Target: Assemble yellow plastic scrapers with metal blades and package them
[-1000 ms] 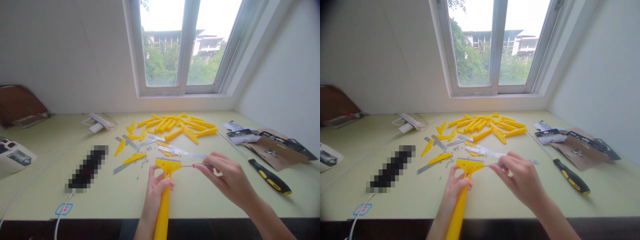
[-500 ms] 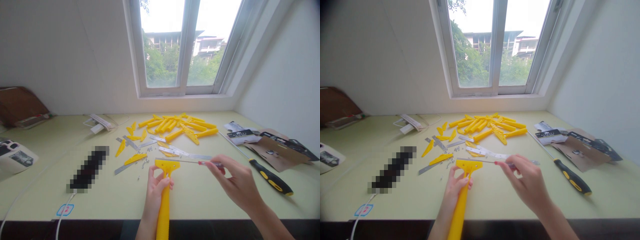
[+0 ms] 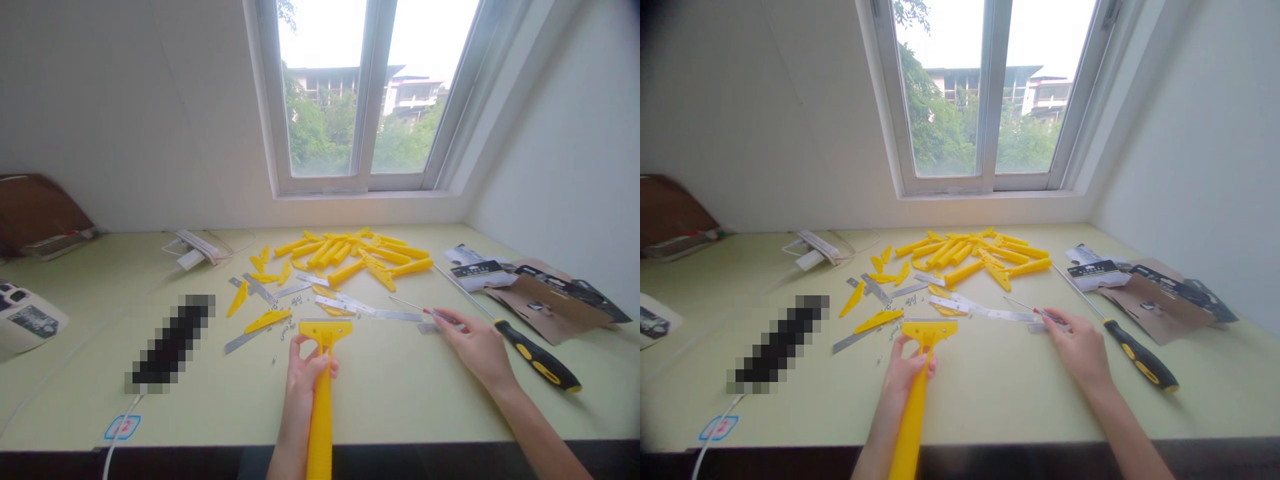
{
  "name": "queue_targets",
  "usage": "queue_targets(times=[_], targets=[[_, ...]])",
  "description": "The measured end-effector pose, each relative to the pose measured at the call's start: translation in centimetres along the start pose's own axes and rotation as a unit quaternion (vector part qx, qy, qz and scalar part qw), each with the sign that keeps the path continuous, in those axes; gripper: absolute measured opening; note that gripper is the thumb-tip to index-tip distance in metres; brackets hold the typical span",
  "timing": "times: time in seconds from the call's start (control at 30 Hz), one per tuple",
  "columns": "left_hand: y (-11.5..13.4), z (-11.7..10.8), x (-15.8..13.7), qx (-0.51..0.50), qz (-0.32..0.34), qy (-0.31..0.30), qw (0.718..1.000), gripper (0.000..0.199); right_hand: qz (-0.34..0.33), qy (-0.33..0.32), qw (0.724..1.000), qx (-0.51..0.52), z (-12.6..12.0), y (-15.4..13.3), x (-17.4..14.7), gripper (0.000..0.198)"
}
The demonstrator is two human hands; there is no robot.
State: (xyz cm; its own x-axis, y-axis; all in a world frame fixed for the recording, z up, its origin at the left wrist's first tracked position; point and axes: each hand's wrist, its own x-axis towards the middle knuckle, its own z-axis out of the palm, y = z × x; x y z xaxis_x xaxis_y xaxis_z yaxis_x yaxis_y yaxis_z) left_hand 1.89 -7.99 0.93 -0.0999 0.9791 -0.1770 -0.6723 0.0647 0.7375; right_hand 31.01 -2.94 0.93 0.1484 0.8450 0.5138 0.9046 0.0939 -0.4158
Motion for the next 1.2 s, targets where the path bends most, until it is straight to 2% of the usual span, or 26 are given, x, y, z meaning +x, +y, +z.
queue_targets(times=[0.13, 0.23, 0.3, 0.37, 0.53, 0.67, 0.77, 0.97, 1.2], targets=[[-0.1, -0.1, 0.1, -0.006, 0.005, 0.015, 1.0, 0.045, -0.039, -0.027, 0.995, -0.087, 0.7, -0.1, 0.7, 0.024], [0.1, -0.1, 0.2, -0.009, 0.008, 0.031, 0.999, 0.047, -0.058, -0.011, 0.993, -0.107, 0.8, -2.1, 0.7, 0.023], [0.2, 0.0, 0.2, -0.008, 0.004, 0.044, 0.999, 0.048, -0.094, -0.03, 0.992, -0.073, 0.9, -4.2, 0.6, 0.02], [0.2, 0.1, 0.2, -0.004, -0.002, 0.049, 0.999, 0.049, -0.125, -0.083, 0.988, -0.028, 1.3, -6.7, 0.6, 0.017], [0.1, 0.2, 0.2, 0.002, -0.002, 0.04, 0.999, 0.049, -0.141, -0.159, 0.975, 0.058, 3.1, -12.6, 0.4, 0.018], [0.2, 0.1, 0.3, 0.004, -0.001, 0.031, 1.0, 0.049, -0.178, -0.218, 0.957, 0.074, 4.6, -15.3, 0.1, 0.016], [0.3, 0.1, 0.3, 0.002, -0.002, 0.032, 0.999, 0.05, -0.179, -0.225, 0.954, 0.09, 5.3, -15.9, 0.2, 0.019], [0.3, 0.0, 0.2, 0.0, 0.004, 0.034, 0.999, 0.047, -0.166, -0.236, 0.952, 0.105, 6.3, -15.2, 0.3, 0.023], [0.4, 0.1, 0.2, 0.006, -0.015, 0.014, 1.0, 0.048, -0.203, -0.21, 0.954, 0.064, 5.8, -14.1, -1.1, 0.033]])
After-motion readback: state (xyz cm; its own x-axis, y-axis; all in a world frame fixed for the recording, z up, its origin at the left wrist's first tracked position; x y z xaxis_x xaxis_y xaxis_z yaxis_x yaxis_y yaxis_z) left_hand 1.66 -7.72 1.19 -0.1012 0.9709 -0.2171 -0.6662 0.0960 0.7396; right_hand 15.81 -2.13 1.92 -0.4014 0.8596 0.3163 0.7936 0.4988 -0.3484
